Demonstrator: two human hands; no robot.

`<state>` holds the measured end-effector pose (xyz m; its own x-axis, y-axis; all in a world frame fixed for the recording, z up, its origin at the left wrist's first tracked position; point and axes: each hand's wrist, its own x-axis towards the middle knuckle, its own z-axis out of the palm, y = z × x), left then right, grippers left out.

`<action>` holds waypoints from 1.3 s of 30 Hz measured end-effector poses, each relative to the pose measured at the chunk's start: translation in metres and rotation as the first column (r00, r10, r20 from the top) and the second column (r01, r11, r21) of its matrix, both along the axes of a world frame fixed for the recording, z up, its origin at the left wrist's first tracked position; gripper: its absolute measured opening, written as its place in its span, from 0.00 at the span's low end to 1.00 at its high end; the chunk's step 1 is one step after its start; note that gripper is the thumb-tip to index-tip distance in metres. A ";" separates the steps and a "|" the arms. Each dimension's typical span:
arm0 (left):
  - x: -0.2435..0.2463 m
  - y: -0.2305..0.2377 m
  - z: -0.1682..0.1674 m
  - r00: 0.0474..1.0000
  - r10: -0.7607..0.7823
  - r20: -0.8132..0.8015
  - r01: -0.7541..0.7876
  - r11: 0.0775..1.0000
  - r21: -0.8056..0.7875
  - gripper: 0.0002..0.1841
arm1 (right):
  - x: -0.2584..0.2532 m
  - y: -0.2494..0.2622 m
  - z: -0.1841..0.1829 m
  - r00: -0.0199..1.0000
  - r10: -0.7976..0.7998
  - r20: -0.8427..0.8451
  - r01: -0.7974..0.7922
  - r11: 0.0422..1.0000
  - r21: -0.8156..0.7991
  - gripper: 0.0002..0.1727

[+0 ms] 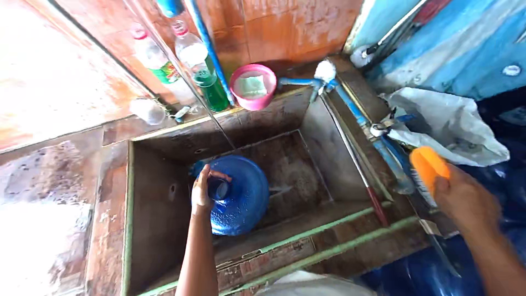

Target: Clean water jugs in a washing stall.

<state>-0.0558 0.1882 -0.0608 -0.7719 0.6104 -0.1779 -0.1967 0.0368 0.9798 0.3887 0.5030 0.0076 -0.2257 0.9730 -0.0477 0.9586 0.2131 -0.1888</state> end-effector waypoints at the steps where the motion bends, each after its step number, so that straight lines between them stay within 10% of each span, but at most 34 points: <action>1: 0.006 0.001 0.012 0.994 0.096 -0.045 -0.099 0.993 -0.064 0.35 | -0.011 -0.007 0.016 0.999 -0.005 -0.031 0.007 0.999 0.048 0.28; 8: 0.033 0.025 0.053 0.908 -0.084 -0.410 -0.233 0.712 -0.662 0.21 | -0.196 0.003 0.054 0.781 0.497 -0.379 -0.570 0.815 -0.105 0.22; 14: 0.036 0.023 0.048 0.888 -0.002 -0.460 -0.326 0.703 -0.632 0.15 | -0.423 0.029 0.078 0.732 0.656 -0.183 -0.673 0.739 -0.042 0.34; 19: 0.039 0.025 0.034 0.833 0.109 -0.542 -0.431 0.742 -0.514 0.15 | -0.524 0.054 0.016 0.706 0.707 -0.048 -0.705 0.695 -0.144 0.29; 27: 0.043 0.032 0.026 0.784 0.206 -0.586 -0.521 0.731 -0.441 0.15 | -0.521 0.050 -0.020 0.741 0.670 0.045 -0.656 0.737 -0.161 0.29; 32: 0.039 0.025 0.029 0.817 0.287 -0.500 -0.509 0.765 -0.394 0.18 | -0.491 0.051 0.023 0.702 0.638 -0.315 -0.678 0.734 -0.024 0.31; 36: 0.047 0.025 0.024 0.744 0.552 -0.377 -0.629 0.769 -0.115 0.20 | -0.393 -0.016 0.067 0.454 0.718 -0.528 -0.837 0.547 0.025 0.32; 39: 0.057 0.026 0.030 0.717 0.571 -0.400 -0.634 0.773 -0.031 0.17 | -0.308 -0.091 0.025 0.349 0.706 -0.616 -0.930 0.341 -0.136 0.35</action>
<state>0.0009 0.2140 -0.0312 -0.9917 -0.0181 0.1273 0.1217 0.1865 0.9749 0.0806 0.4116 0.0326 -0.9893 0.1426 -0.0303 0.1146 0.6322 -0.7663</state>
